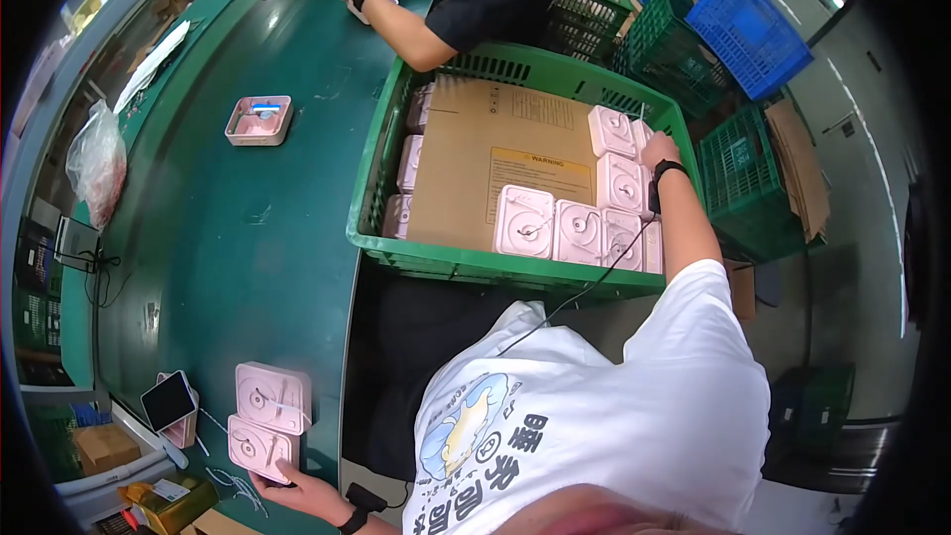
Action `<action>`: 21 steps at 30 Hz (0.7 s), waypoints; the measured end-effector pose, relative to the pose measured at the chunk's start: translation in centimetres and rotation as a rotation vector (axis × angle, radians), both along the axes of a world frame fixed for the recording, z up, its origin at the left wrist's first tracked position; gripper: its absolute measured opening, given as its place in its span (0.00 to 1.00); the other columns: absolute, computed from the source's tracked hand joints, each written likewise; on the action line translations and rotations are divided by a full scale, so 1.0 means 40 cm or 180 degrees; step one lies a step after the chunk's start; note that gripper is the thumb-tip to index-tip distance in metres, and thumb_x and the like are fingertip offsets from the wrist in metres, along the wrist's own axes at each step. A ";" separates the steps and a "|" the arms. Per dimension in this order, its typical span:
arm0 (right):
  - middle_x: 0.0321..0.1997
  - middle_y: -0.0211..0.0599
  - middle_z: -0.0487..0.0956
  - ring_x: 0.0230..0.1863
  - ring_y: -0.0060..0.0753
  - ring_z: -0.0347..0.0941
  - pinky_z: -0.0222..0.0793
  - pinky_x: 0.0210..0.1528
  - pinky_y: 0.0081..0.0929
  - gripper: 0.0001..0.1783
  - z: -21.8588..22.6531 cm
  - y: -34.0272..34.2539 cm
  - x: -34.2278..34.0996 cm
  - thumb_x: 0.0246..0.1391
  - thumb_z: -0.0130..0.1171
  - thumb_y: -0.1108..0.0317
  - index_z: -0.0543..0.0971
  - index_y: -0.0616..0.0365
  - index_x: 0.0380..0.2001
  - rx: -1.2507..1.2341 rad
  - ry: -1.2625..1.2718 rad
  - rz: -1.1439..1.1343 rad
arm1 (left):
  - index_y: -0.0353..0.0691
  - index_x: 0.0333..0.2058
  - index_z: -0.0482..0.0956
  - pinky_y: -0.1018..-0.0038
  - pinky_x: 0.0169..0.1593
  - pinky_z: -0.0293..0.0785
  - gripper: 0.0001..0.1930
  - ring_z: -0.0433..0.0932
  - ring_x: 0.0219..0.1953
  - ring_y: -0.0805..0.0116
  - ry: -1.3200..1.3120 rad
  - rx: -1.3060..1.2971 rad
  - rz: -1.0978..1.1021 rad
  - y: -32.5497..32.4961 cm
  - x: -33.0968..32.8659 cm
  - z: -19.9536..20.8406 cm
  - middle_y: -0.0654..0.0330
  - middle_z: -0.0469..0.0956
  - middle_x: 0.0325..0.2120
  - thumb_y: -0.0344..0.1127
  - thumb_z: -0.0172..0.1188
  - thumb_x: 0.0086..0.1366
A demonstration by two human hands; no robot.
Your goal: The person takes a pink plastic housing from a crate, places it on the table, and inserts a white component into it. They then thread a white strip through the housing, press a small circular component into place, and return the assembled unit to the crate.
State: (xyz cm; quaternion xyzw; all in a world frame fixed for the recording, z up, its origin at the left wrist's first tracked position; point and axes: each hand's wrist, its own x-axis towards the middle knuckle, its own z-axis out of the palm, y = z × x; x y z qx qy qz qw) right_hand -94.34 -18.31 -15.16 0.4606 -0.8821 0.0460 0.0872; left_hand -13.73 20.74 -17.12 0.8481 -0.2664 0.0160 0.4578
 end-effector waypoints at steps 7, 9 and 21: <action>0.56 0.59 0.89 0.61 0.61 0.86 0.82 0.64 0.57 0.14 0.073 0.031 -0.022 0.67 0.59 0.71 0.91 0.57 0.49 0.0748 -0.0013 0.0364 | 0.24 0.77 0.63 0.52 0.78 0.68 0.33 0.73 0.74 0.39 -0.0086 0.0065 -0.0020 0.004 0.003 0.003 0.34 0.69 0.74 0.41 0.60 0.85; 0.55 0.59 0.89 0.60 0.62 0.86 0.82 0.62 0.56 0.14 0.079 0.004 0.002 0.67 0.59 0.70 0.91 0.57 0.47 0.0807 0.0134 0.0649 | 0.24 0.77 0.64 0.52 0.77 0.69 0.33 0.73 0.73 0.39 -0.0118 0.0076 0.0002 0.002 0.000 0.004 0.34 0.70 0.74 0.40 0.60 0.85; 0.48 0.58 0.88 0.55 0.64 0.86 0.82 0.57 0.57 0.16 0.127 -0.158 0.527 0.70 0.58 0.64 0.82 0.57 0.55 -0.0174 -0.0437 0.2914 | 0.25 0.77 0.65 0.53 0.77 0.68 0.33 0.73 0.74 0.40 -0.0174 0.0133 0.0113 0.012 -0.010 0.008 0.36 0.71 0.74 0.41 0.60 0.85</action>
